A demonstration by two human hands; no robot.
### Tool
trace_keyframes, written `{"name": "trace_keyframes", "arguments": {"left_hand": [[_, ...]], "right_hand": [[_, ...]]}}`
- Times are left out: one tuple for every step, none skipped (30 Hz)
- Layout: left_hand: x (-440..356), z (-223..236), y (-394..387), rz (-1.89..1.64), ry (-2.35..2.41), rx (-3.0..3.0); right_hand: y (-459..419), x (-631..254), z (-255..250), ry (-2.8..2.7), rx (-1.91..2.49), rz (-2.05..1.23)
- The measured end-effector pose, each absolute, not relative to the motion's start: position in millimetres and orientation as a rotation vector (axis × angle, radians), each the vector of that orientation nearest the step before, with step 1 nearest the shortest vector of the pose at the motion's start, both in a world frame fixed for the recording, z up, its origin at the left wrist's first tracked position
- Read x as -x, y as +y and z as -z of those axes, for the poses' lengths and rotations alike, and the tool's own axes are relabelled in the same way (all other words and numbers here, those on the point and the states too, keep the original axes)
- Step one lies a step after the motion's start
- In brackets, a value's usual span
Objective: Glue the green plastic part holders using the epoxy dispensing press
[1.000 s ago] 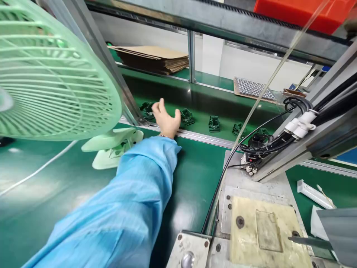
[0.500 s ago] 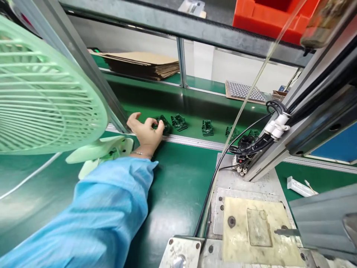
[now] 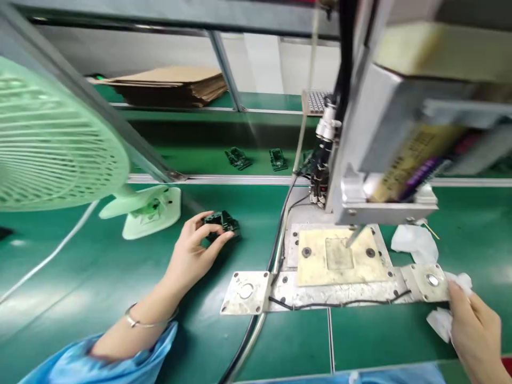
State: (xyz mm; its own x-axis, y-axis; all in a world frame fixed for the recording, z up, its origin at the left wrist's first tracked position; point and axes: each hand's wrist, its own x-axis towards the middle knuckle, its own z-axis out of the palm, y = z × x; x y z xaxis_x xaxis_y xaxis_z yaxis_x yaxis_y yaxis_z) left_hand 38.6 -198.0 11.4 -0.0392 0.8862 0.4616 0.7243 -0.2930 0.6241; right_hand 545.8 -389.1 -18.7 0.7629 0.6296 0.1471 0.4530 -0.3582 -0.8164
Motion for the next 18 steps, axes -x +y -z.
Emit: {"name": "trace_keyframes", "arguments": {"left_hand": [[-39, -14, -202, -1.218, 1.745, -2.011], [-41, -16, -204, -1.201, 1.754, -1.985], [-43, -20, -205, -1.194, 1.762, -1.953], [-47, -24, -206, -1.19, 1.761, -1.916], [-52, -29, -207, -1.192, 1.752, -1.875], [-59, -36, -209, -1.197, 1.735, -1.836], [-67, -44, -212, -1.198, 1.71, -1.784], [-78, -54, -216, -1.191, 1.675, -1.714], [-91, -64, -220, -1.157, 1.631, -1.634], [-105, -74, -225, -1.086, 1.578, -1.538], [-121, -83, -230, -0.988, 1.515, -1.431], [-138, -90, -235, -0.845, 1.446, -1.343], [-154, -96, -239, -0.706, 1.376, -1.267], [-170, -99, -242, -0.607, 1.311, -1.224], [-184, -101, -243, -0.543, 1.245, -1.205], [-197, -100, -244, -0.507, 1.191, -1.198], [-208, -98, -242, -0.493, 1.149, -1.203], [-217, -96, -240, -0.496, 1.117, -1.212]], "right_hand": [[-388, -543, 17, -0.778, 2.024, -0.246], [-387, -540, 16, -0.762, 2.025, -0.246], [-385, -538, 15, -0.758, 2.024, -0.246], [-383, -536, 14, -0.772, 2.018, -0.246], [-381, -535, 13, -0.786, 2.016, -0.248], [-380, -534, 12, -0.796, 2.009, -0.25], [-379, -533, 11, -0.804, 1.996, -0.255], [-378, -533, 11, -0.812, 1.981, -0.259], [-377, -532, 11, -0.817, 1.965, -0.26], [-376, -532, 11, -0.819, 1.952, -0.255], [-376, -532, 11, -0.821, 1.944, -0.249], [-376, -532, 11, -0.824, 1.94, -0.242], [-375, -532, 11, -0.825, 1.94, -0.235], [-375, -532, 12, -0.827, 1.939, -0.23], [-375, -532, 12, -0.831, 1.938, -0.23], [-376, -533, 13, -0.836, 1.937, -0.232], [-376, -533, 13, -0.841, 1.933, -0.235], [-375, -533, 13, -0.847, 1.929, -0.24]]}}
